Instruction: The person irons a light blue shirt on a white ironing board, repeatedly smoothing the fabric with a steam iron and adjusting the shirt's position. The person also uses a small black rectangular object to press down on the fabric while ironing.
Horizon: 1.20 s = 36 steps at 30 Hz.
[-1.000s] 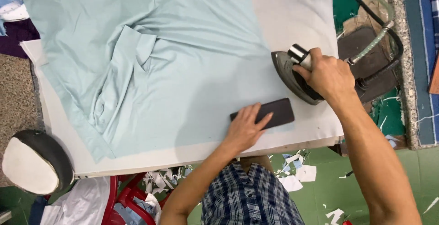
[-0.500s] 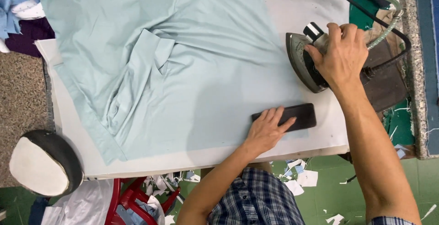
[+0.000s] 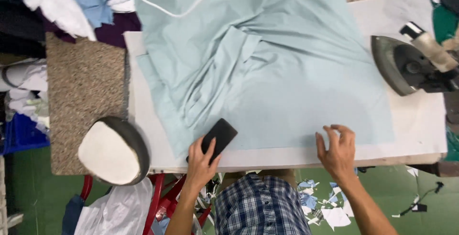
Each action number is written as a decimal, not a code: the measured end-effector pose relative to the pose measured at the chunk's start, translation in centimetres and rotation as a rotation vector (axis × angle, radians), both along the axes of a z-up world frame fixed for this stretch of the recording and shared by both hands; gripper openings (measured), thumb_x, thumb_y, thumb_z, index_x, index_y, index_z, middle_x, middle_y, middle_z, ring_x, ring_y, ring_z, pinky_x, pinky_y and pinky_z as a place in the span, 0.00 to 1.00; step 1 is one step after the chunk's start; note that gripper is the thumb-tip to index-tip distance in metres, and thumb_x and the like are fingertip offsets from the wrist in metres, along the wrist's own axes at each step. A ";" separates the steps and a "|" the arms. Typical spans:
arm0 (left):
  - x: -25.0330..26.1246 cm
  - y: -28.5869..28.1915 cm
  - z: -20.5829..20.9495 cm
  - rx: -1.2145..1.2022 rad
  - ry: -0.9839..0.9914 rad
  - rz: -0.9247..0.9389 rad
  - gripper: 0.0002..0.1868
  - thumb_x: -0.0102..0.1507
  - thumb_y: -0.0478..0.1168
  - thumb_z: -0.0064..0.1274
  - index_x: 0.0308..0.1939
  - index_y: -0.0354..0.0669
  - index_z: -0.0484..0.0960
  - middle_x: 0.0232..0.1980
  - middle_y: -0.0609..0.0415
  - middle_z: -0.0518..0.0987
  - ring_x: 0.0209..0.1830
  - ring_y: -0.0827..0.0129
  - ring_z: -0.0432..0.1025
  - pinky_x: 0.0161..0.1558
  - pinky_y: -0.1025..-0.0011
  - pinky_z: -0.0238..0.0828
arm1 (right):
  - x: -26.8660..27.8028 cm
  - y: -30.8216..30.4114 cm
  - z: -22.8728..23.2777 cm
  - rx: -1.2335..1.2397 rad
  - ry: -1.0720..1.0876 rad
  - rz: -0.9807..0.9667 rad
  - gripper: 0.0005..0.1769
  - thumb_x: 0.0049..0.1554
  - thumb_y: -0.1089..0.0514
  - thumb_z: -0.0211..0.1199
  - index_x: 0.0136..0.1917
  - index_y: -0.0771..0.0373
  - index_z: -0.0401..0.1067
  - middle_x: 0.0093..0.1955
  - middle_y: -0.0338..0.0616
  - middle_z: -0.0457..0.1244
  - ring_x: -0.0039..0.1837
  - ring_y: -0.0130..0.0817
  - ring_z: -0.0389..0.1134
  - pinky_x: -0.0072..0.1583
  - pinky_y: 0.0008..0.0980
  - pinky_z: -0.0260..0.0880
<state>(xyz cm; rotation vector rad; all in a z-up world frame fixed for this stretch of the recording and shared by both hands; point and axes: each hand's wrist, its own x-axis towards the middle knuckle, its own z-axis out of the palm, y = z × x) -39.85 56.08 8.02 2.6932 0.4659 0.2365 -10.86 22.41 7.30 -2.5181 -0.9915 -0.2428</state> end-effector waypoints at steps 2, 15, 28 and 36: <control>-3.9 2.8 1.4 -0.025 -0.114 0.175 0.37 0.66 0.49 0.55 0.78 0.58 0.58 0.68 0.34 0.63 0.64 0.43 0.60 0.59 0.44 0.67 | -4.5 4.1 -0.2 -0.007 0.149 0.090 0.19 0.59 0.53 0.66 0.59 0.65 0.71 0.59 0.64 0.63 0.56 0.53 0.67 0.50 0.44 0.76; -4.5 0.5 2.5 -0.061 -0.429 0.640 0.31 0.62 0.50 0.63 0.67 0.49 0.75 0.61 0.38 0.69 0.52 0.54 0.66 0.48 0.61 0.71 | -21.4 31.4 6.7 0.086 1.465 0.203 0.43 0.55 0.32 0.52 0.70 0.66 0.56 0.62 0.51 0.64 0.63 0.38 0.68 0.59 0.37 0.75; -6.5 7.2 6.6 -0.029 -0.484 0.884 0.25 0.61 0.46 0.64 0.61 0.46 0.83 0.53 0.38 0.74 0.48 0.49 0.70 0.47 0.53 0.71 | -24.5 31.3 -2.2 -0.093 0.110 0.506 0.29 0.52 0.52 0.68 0.64 0.62 0.68 0.52 0.51 0.61 0.52 0.49 0.68 0.50 0.41 0.72; 3.6 18.9 -2.2 0.140 -0.069 1.022 0.32 0.64 0.53 0.54 0.70 0.45 0.72 0.58 0.30 0.65 0.52 0.39 0.60 0.55 0.46 0.60 | -21.8 22.4 -1.0 -0.155 0.254 0.437 0.22 0.60 0.53 0.61 0.64 0.64 0.65 0.58 0.59 0.60 0.51 0.54 0.66 0.45 0.45 0.74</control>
